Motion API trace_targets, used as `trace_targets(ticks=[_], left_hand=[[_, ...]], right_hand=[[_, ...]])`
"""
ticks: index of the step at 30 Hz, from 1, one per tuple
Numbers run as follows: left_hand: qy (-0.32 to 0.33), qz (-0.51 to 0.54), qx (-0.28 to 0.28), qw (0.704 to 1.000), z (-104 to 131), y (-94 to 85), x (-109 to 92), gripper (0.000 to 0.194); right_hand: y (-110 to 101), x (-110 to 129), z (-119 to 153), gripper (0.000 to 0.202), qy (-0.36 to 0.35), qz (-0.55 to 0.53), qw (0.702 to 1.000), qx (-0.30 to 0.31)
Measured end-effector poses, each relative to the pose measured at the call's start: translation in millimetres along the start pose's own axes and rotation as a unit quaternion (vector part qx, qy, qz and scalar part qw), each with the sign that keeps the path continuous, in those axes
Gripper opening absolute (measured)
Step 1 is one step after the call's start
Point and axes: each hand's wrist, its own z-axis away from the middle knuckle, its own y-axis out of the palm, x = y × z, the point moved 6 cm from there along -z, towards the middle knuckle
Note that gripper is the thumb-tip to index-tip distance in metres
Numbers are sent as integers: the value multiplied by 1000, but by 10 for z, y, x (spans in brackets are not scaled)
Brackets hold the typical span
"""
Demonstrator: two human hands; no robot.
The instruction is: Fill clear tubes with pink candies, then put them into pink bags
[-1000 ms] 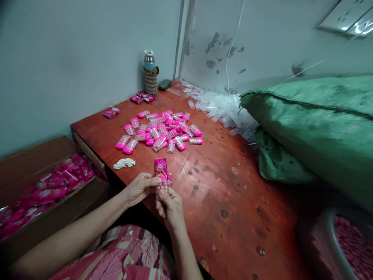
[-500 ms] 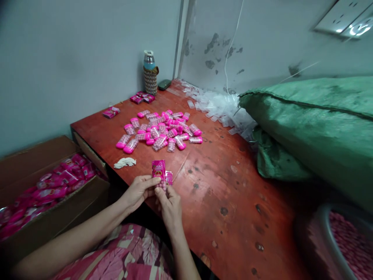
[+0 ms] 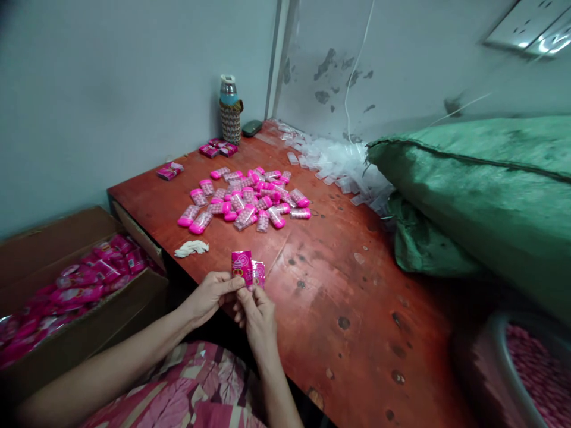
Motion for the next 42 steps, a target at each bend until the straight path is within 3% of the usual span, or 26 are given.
trace_targets(ticks=[4,10,13,16,17,19,22,25,28,31,34,37,39,42], left_hand=[[10,24,-60,998,1,-90,-7,25],[16,36,-41,998,73,6,77,22],[105,84,-132,982,281,-225,-170,22],[270,105,-261,921,631,-648,-579,46],[319,83,-292,898,734,-761,-689,56],[360,-18,-319,876,804,-858,-792,59],[307,-318,-276,854,531,-654,-648,41],[290,-584,-175,738,139,-254,-345,40],[311,-705,-146,621,-79,-42,-172,31],[334,-728,-152,579,-123,-50,-145,23],[368,-707,-158,582,-75,-97,-162,22],[402,-663,-141,615,-16,-54,-187,26],[400,-607,-128,674,10,-5,-230,29],[312,-446,-157,824,-4,-43,-308,36]], right_hand=[[-9,11,26,18,-17,-53,998,26],[4,-23,-92,17,-14,-134,991,3],[66,47,-108,21,-16,-130,991,23],[-11,144,-97,17,-35,-101,994,7],[-63,169,-96,16,-42,-87,995,-3],[-170,204,-99,17,-53,-63,996,-21],[-277,223,-98,18,-67,-35,996,-36],[-311,219,-62,18,-70,-6,997,-37],[-346,205,-18,19,-60,25,997,-40],[-400,193,-15,21,-56,52,996,-49],[-458,229,-62,20,-92,102,986,-93],[-456,315,-129,26,-148,127,972,-130],[-398,356,-187,31,-151,103,977,-106],[-321,423,-249,24,-123,56,988,-74]])
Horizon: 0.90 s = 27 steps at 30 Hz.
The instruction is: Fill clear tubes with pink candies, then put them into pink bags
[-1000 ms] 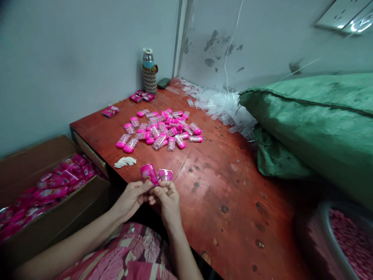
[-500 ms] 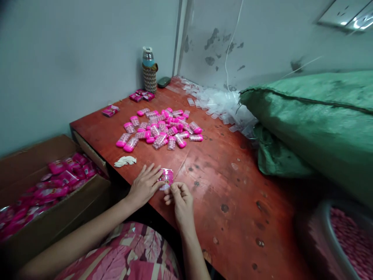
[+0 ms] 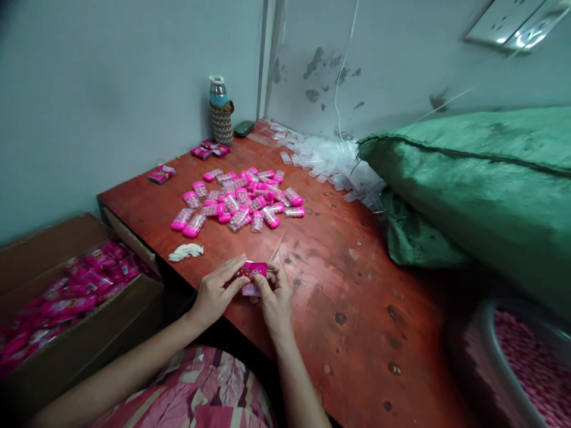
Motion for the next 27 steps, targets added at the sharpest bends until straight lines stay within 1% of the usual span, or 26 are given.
trace_targets(ticks=[1,2,3,4,5,6,7,8,9,10,11,12,13,15,16,17,19,20,21,22,23,27], left_hand=[[-71,77,6,995,-9,3,34,38],[-139,156,26,978,-6,34,68,37],[-195,231,54,952,4,80,91,36],[-234,294,79,923,15,125,103,33],[-260,338,96,899,23,155,115,31],[-277,363,101,884,26,166,135,30],[-288,373,91,877,25,156,166,28],[-295,372,74,877,22,131,203,26],[-300,366,56,879,20,101,240,24],[-306,361,41,880,21,72,274,23],[-315,357,27,879,24,42,303,23],[-325,356,11,876,28,10,329,22],[-337,357,-3,871,35,-20,350,22],[-362,366,-25,857,51,-65,379,21],[-370,373,-34,850,57,-84,387,21],[-376,382,-44,843,62,-103,393,20],[-382,403,-64,829,70,-140,410,20],[-384,415,-75,821,74,-158,423,20],[-386,427,-84,813,77,-175,438,19],[-388,440,-91,805,79,-191,453,19],[-389,452,-97,797,77,-204,467,18],[-393,492,-118,768,47,-213,506,14]], right_hand=[[15,27,-16,24,6,-12,1000,-1],[32,50,-29,24,12,-19,1000,0],[57,65,-43,25,19,-21,1000,7],[91,70,-58,25,27,-16,999,23],[129,67,-78,25,36,-4,998,46],[163,63,-108,23,40,15,997,71],[182,66,-153,21,35,40,994,92],[181,84,-219,18,16,72,992,103],[160,119,-308,16,-14,118,987,105],[125,173,-417,16,-56,184,977,96],[85,241,-542,18,-103,260,957,81],[55,312,-677,21,-149,345,924,67],[31,384,-820,24,-189,426,883,49],[20,481,-1122,28,-224,492,840,55],[56,514,-1255,32,-243,528,810,81],[128,524,-1360,37,-268,584,756,127],[258,492,-1498,44,-305,681,630,216],[295,467,-1540,45,-311,713,577,248],[308,456,-1574,44,-307,730,550,265],[306,456,-1596,43,-298,739,540,270],[288,463,-1606,41,-287,743,541,268],[117,498,-1523,25,-249,746,575,226]])
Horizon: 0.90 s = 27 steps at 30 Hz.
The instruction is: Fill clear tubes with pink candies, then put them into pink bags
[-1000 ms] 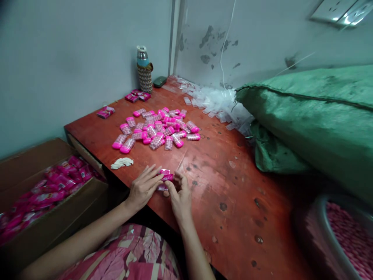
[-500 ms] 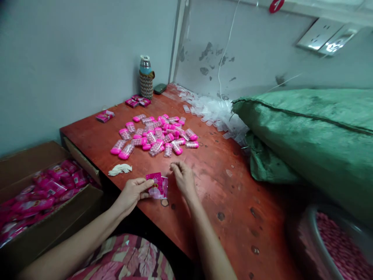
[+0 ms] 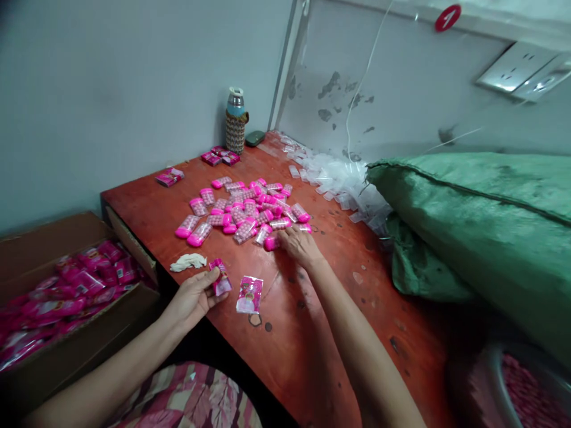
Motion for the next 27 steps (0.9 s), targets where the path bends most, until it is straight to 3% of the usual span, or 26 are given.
trace_targets(ticks=[4,6,8,10,11,13,16,23,27], left_hand=[[-16,62,-27,998,-59,41,29,10],[-18,90,-37,995,-87,64,41,10],[-15,111,-40,993,-105,81,49,9],[-9,123,-36,992,-113,100,63,8],[-6,124,-34,992,-111,112,75,8],[0,119,-25,993,-101,150,109,8],[2,107,1,994,-72,242,175,8],[11,110,21,994,-35,338,236,11],[25,75,52,996,11,391,210,16]], right_hand=[[49,71,357,18,77,-50,996,-19],[62,213,596,23,141,-199,968,-65],[96,443,854,24,190,-447,865,-126],[174,772,1061,22,209,-618,748,-120],[211,947,1136,21,213,-670,704,-98],[241,1186,1247,20,233,-712,655,-96],[271,1336,1297,22,255,-724,632,-112],[369,1387,1285,24,261,-759,585,-121],[365,1398,1293,23,261,-761,579,-129]])
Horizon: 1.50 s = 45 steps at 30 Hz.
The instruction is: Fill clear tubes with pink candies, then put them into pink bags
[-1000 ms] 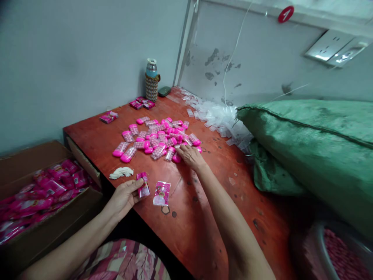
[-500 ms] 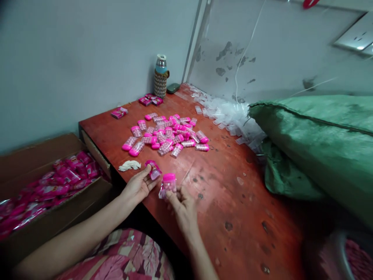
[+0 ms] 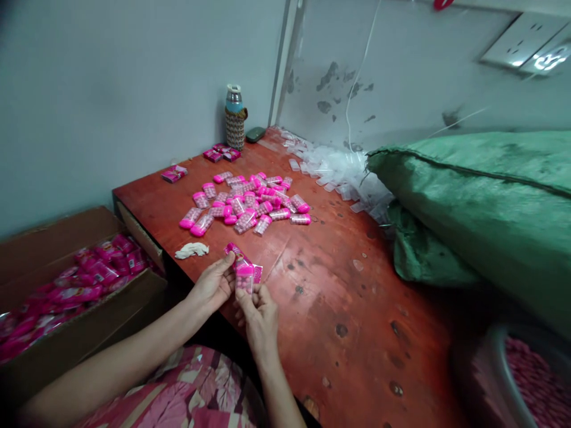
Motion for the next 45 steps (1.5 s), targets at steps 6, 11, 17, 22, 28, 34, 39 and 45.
trace_targets(ticks=[6,11,17,22,28,34,39,45], left_hand=[[17,-53,35,998,65,121,-63,20],[6,-49,50,998,17,123,-58,22],[3,-90,71,993,0,137,-53,24],[-8,-144,75,987,-38,125,-5,23],[-17,-227,130,965,-99,196,-51,20],[-44,-242,155,957,-91,236,-22,21],[-47,-222,120,966,-55,200,24,21],[-75,-261,193,943,66,261,114,23]], right_hand=[[-14,-10,-23,22,1,-10,1000,-1],[-37,-11,-48,23,-8,4,1000,-18],[-52,-31,-81,24,-15,22,999,-31],[-66,-38,-104,23,-21,25,999,-31],[-42,-116,-139,20,12,-92,995,28],[-75,-86,-147,21,-1,-76,997,-3],[-99,0,-144,20,-25,0,999,-24],[-110,-63,-208,20,-10,-103,995,0]])
